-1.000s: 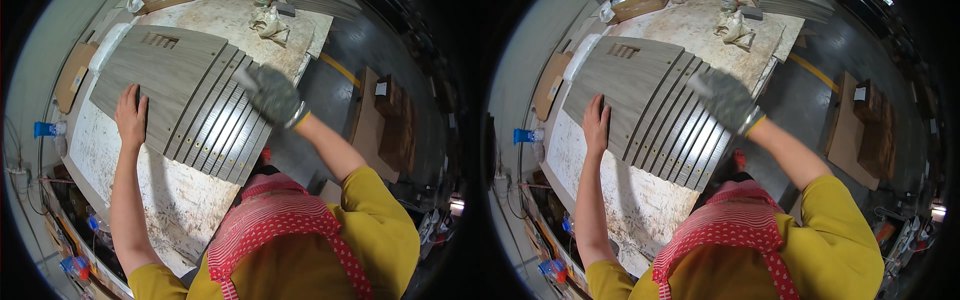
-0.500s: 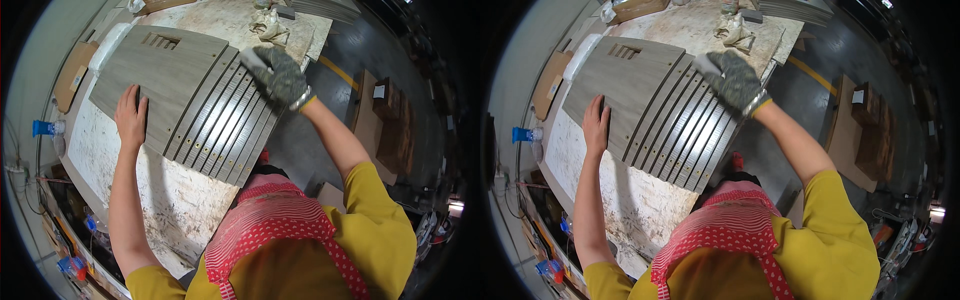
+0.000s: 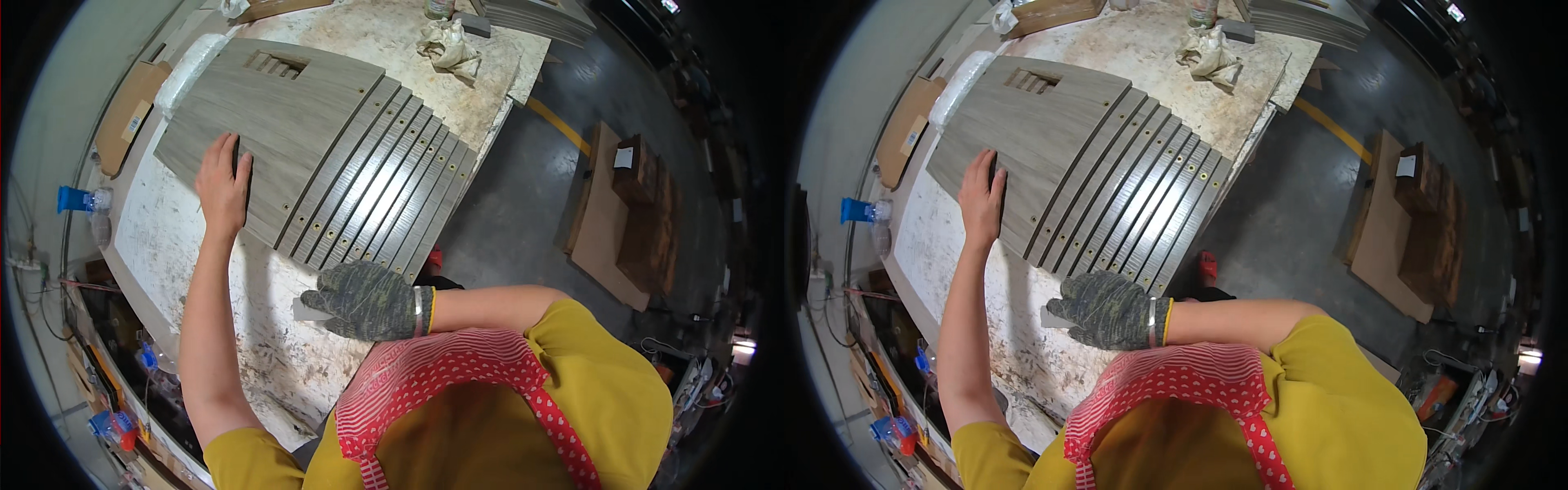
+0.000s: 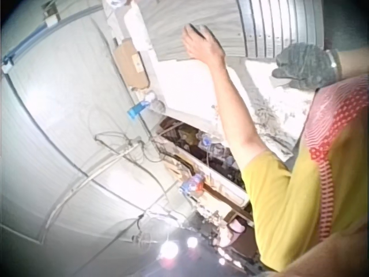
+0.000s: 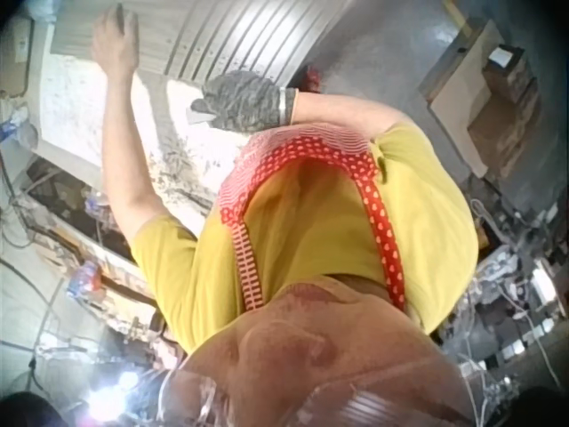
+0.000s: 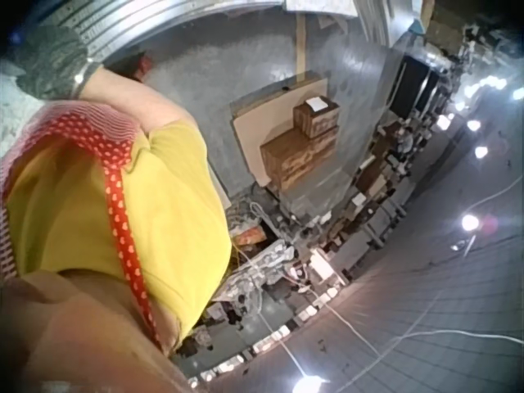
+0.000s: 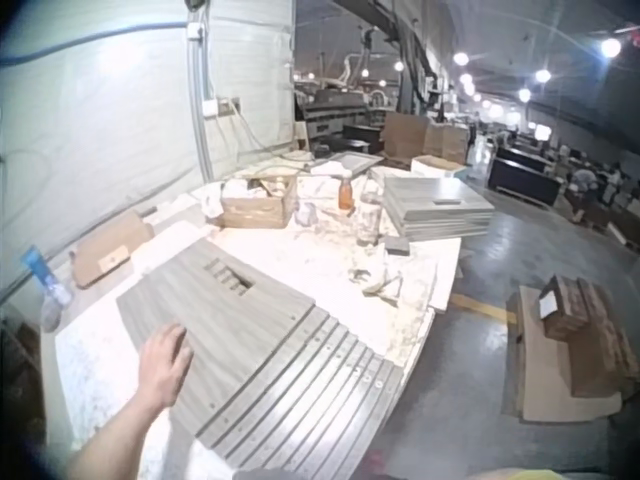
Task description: The person sands stacked wooden panels with a sanding block, arranges them on a table, and wipes them down using a cloth after pouring liquid onto it from a bottle.
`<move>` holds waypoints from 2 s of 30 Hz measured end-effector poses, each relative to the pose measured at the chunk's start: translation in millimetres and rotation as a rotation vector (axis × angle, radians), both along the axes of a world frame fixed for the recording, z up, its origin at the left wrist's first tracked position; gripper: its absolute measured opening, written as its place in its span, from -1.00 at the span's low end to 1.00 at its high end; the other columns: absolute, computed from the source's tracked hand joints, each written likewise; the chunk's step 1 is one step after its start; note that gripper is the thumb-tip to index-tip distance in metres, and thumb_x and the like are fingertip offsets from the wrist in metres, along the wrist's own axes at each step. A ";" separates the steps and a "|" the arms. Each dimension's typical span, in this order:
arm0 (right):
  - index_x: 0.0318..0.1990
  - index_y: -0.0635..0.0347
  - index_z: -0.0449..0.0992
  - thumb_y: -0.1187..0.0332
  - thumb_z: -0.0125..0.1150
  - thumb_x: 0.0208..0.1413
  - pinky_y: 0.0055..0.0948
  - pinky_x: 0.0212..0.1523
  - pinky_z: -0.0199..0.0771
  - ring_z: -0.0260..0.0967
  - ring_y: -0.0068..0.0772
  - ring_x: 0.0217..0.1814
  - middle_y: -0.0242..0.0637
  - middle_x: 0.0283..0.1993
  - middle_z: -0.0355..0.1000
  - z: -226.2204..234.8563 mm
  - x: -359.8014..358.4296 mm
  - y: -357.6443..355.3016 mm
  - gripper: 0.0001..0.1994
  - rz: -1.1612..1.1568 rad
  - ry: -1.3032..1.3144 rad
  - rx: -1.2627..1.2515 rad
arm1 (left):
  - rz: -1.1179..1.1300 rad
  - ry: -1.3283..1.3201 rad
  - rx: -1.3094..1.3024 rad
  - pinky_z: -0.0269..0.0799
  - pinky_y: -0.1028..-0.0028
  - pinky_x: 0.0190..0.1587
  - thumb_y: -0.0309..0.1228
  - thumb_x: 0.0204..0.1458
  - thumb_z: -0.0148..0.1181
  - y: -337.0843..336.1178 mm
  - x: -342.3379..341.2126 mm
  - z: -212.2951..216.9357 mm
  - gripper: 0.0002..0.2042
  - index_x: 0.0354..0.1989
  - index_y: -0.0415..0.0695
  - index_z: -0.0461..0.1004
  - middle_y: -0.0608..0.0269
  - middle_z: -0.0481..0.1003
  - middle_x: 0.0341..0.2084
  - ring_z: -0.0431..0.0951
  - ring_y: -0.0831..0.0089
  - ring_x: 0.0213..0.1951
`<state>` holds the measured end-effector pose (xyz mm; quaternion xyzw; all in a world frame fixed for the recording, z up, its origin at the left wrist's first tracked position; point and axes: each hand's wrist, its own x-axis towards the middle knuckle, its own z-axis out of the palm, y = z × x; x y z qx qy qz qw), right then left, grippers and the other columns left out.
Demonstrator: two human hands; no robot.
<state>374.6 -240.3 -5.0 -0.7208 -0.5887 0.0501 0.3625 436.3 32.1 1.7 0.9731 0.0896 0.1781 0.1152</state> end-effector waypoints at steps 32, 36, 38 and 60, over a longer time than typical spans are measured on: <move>-0.04 0.27 0.44 0.11 0.05 0.11 -0.22 0.04 0.32 0.36 -0.02 -0.07 -0.01 -0.16 0.43 25.5 229.5 -44.5 -0.58 -0.781 -0.275 0.015 | 0.012 -0.032 -0.004 0.08 0.24 0.22 -0.18 0.16 -0.05 -7.3 -0.9 4.7 -0.58 0.15 -0.08 0.30 0.15 0.28 0.16 0.23 0.16 0.20; -0.16 0.21 0.44 0.19 0.02 0.10 -0.18 -0.11 0.36 0.36 -0.08 -0.18 -0.05 -0.32 0.41 33.7 196.3 -27.8 -0.71 -0.685 -0.237 -0.021 | 0.029 -0.005 0.036 0.09 0.24 0.22 -0.18 0.16 -0.06 -3.9 -5.8 4.0 -0.58 0.16 -0.07 0.29 0.14 0.27 0.17 0.23 0.17 0.21; -0.16 0.14 0.41 0.25 0.00 0.11 -0.20 -0.29 0.40 0.38 -0.14 -0.35 -0.16 -0.42 0.40 25.4 157.2 -16.7 -0.78 -0.431 -0.538 -0.021 | 0.034 -0.003 0.026 0.10 0.25 0.21 -0.19 0.16 -0.06 -2.3 -8.8 2.9 -0.58 0.15 -0.08 0.30 0.14 0.28 0.16 0.24 0.16 0.20; 0.04 0.29 0.40 0.12 0.13 0.09 -0.25 0.01 0.37 0.39 -0.11 -0.02 -0.04 -0.05 0.43 19.6 -40.5 49.6 -0.53 0.061 0.486 -0.200 | -0.286 0.097 -0.080 0.25 0.26 0.10 -0.15 0.18 -0.08 40.9 -39.0 20.9 -0.60 0.05 -0.18 0.37 0.00 0.37 0.05 0.36 0.05 0.06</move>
